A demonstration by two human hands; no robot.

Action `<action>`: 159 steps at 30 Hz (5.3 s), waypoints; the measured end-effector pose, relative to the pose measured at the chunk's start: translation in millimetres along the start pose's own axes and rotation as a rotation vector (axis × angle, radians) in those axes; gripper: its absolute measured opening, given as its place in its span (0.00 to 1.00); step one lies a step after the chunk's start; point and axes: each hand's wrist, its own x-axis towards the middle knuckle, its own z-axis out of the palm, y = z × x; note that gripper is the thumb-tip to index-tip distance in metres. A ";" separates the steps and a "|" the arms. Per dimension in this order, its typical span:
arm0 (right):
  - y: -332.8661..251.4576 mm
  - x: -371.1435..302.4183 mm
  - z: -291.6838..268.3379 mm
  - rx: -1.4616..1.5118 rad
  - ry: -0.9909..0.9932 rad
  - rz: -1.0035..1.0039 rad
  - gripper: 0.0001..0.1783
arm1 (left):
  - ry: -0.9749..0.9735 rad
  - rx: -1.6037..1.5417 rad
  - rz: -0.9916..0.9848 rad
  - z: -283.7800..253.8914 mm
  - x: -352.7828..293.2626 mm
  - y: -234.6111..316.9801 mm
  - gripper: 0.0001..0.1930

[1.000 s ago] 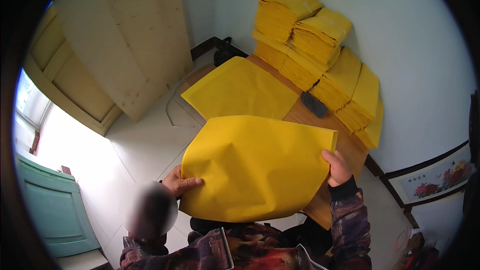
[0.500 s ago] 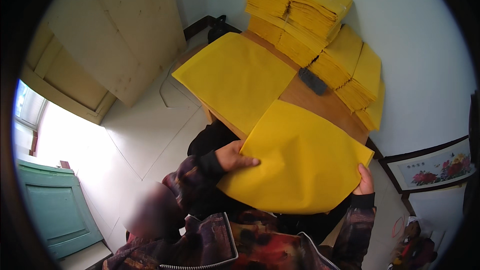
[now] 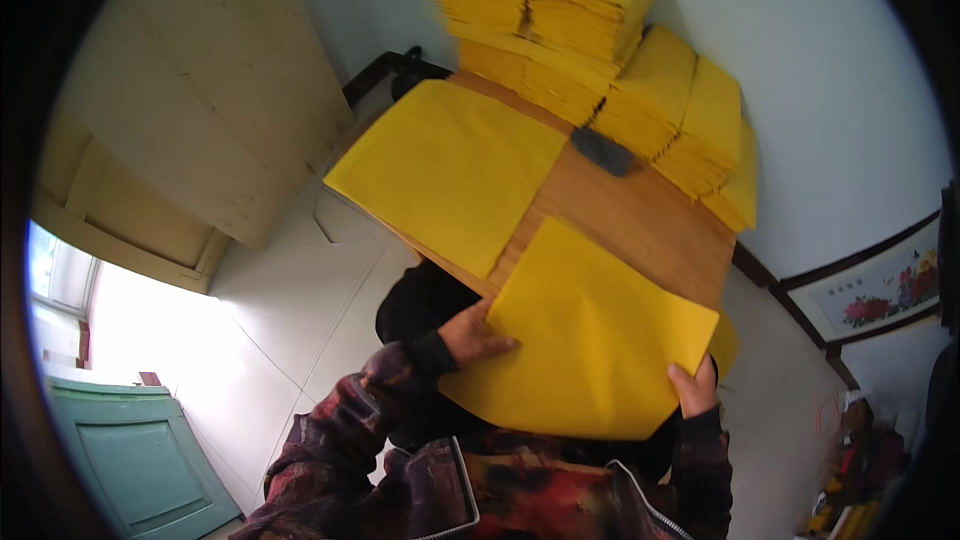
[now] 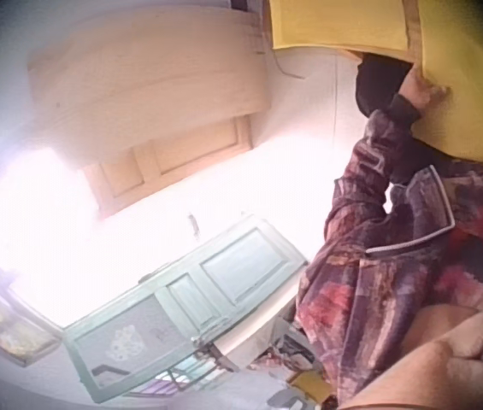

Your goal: The person folds yellow paper sheets on a wooden table, repeatedly creasing and stacking them. The person handles the sheets one at a time, aligning edges and pressing folds before placing completed sheets into a growing stack.

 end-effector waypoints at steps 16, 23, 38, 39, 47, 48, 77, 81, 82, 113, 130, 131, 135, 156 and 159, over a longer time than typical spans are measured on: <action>-101.1 202.1 191.1 0.566 -0.355 0.014 0.21 | 0.173 0.187 0.200 -240.5 -2.9 151.2 0.26; -113.4 263.9 240.1 0.536 -0.410 0.223 0.14 | 0.305 0.291 -0.057 -321.1 27.5 179.8 0.27; -133.8 254.0 249.9 0.596 -0.557 0.180 0.12 | 0.300 0.176 -0.129 -379.0 26.8 161.1 0.26; -126.1 257.8 253.2 0.525 -0.461 0.235 0.13 | 0.328 0.195 -0.138 -378.4 35.0 148.7 0.26; -67.7 267.5 256.2 0.421 -0.372 0.349 0.16 | 0.368 0.125 -0.229 -383.8 77.4 77.8 0.23; -66.6 267.4 256.5 0.404 -0.396 0.351 0.17 | 0.403 0.205 -0.283 -387.5 77.5 74.5 0.23; -45.1 274.2 296.2 0.167 0.121 -0.038 0.14 | 0.443 0.531 -0.256 -359.0 93.7 25.2 0.26; -47.4 277.5 284.4 0.193 -0.021 0.037 0.16 | 0.442 0.601 -0.228 -364.3 95.4 22.9 0.24; -48.5 278.0 282.3 0.133 -0.039 0.049 0.16 | 0.441 0.592 -0.212 -364.0 96.1 23.5 0.24; -45.0 252.3 279.9 0.652 -0.200 0.185 0.22 | 0.562 0.745 -0.236 -341.3 96.6 32.1 0.19; -72.1 219.9 249.9 0.047 -0.151 -0.152 0.22 | 0.441 0.319 -0.184 -312.8 53.3 74.0 0.18; -77.6 217.5 248.3 0.033 -0.144 -0.182 0.20 | 0.444 0.276 -0.147 -310.2 50.2 82.5 0.16; -99.5 207.3 252.3 0.084 -0.154 -0.282 0.18 | 0.389 0.016 -0.024 -294.8 26.6 118.6 0.16; -46.2 235.2 267.0 0.477 -0.198 0.001 0.22 | 0.391 0.052 -0.132 -328.6 69.1 78.4 0.17; -51.0 230.7 265.5 0.499 -0.196 -0.044 0.21 | 0.364 0.026 -0.090 -326.5 65.8 83.6 0.18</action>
